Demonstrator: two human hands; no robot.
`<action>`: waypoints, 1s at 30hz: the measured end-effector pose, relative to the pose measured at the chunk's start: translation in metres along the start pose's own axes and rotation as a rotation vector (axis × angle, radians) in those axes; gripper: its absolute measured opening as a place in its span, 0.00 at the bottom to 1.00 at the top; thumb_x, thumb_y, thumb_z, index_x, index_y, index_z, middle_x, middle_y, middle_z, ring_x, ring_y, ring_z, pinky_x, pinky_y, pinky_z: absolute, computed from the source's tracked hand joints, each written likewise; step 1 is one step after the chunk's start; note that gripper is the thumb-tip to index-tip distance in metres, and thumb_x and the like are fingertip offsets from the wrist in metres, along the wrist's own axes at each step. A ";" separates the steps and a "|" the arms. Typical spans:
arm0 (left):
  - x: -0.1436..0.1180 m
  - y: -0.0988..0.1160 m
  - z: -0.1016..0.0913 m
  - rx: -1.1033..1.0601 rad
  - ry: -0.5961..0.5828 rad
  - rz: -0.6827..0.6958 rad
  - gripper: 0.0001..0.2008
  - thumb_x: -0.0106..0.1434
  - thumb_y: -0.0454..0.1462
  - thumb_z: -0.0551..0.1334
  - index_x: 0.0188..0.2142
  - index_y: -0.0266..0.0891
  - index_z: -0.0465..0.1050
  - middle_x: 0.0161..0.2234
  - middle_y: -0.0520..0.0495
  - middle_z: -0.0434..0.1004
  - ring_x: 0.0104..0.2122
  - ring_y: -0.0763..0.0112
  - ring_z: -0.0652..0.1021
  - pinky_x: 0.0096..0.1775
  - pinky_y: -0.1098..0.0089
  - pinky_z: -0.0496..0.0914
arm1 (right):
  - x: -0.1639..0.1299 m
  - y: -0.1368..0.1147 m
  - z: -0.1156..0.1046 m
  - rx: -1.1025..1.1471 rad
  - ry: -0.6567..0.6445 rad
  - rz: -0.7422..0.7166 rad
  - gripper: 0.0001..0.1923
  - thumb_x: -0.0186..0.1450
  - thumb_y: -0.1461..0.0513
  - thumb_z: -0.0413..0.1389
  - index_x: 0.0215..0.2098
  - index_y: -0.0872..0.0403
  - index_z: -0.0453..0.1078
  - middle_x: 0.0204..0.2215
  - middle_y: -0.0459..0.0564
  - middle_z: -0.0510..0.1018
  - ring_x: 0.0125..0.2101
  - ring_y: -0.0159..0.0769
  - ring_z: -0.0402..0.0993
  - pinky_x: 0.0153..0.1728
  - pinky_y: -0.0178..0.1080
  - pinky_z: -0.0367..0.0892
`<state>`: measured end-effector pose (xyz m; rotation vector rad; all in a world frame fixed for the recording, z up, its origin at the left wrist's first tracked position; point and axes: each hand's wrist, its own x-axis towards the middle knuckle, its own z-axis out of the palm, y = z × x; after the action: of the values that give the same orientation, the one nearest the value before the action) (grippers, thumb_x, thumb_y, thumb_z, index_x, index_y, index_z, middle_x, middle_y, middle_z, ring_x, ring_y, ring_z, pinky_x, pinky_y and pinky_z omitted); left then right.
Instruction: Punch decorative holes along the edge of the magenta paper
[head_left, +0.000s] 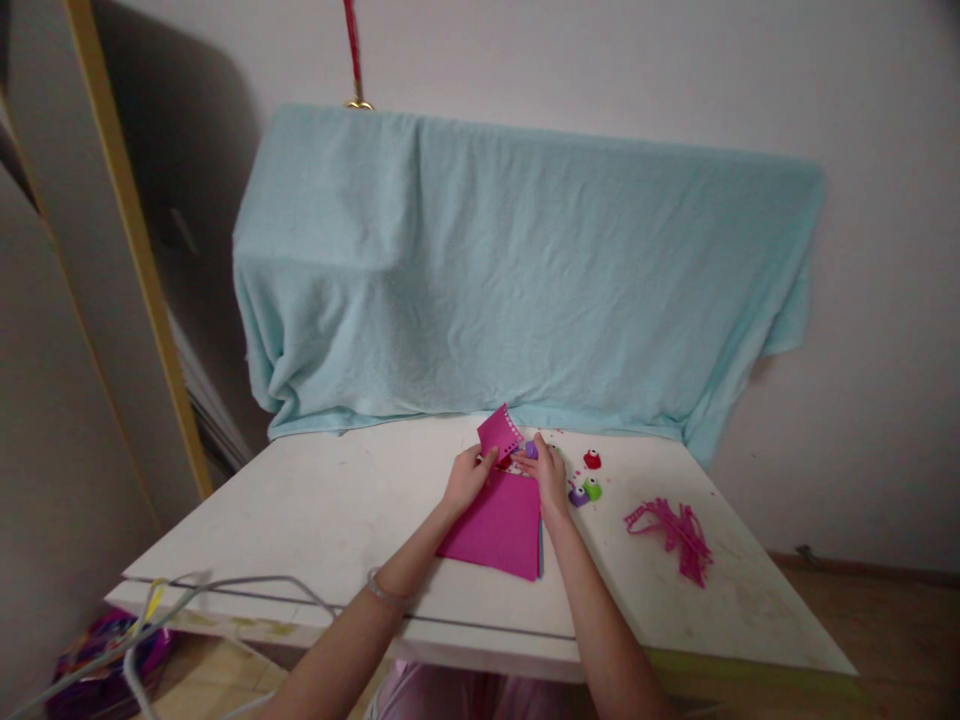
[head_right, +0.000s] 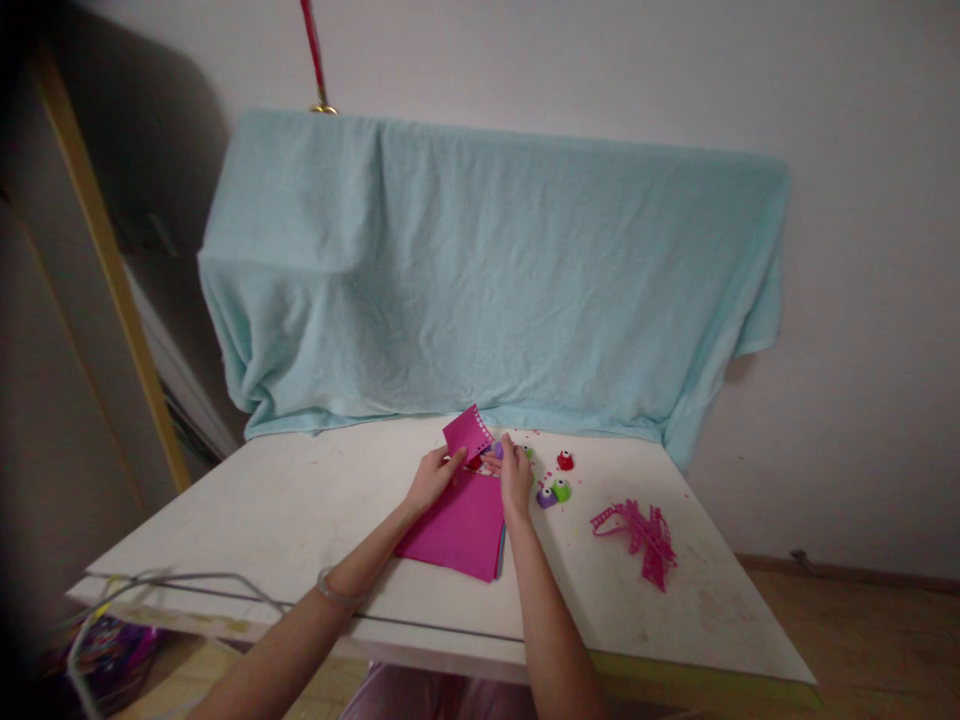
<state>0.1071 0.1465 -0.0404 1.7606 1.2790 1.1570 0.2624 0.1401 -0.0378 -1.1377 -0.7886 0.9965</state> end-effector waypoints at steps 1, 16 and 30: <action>0.000 0.000 0.000 -0.004 -0.001 -0.001 0.22 0.63 0.51 0.51 0.29 0.35 0.71 0.19 0.49 0.72 0.21 0.68 0.71 0.27 0.73 0.61 | -0.001 -0.001 0.000 0.009 0.004 -0.004 0.21 0.59 0.44 0.53 0.32 0.53 0.68 0.24 0.50 0.80 0.24 0.41 0.78 0.21 0.37 0.71; 0.001 -0.002 0.002 0.029 0.006 -0.004 0.22 0.63 0.51 0.51 0.28 0.35 0.71 0.18 0.49 0.71 0.21 0.68 0.72 0.27 0.72 0.60 | 0.005 -0.003 -0.007 0.148 0.059 0.006 0.23 0.59 0.43 0.51 0.29 0.56 0.68 0.22 0.52 0.79 0.22 0.42 0.77 0.23 0.39 0.71; 0.000 -0.004 0.002 0.005 0.009 0.003 0.23 0.63 0.52 0.52 0.28 0.36 0.70 0.17 0.50 0.70 0.21 0.68 0.72 0.27 0.72 0.61 | 0.002 -0.008 -0.007 0.034 0.094 -0.060 0.25 0.60 0.42 0.48 0.27 0.54 0.68 0.17 0.47 0.75 0.14 0.33 0.68 0.18 0.35 0.64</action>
<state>0.1074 0.1474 -0.0442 1.7635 1.2864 1.1660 0.2712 0.1387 -0.0312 -1.1175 -0.7235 0.8968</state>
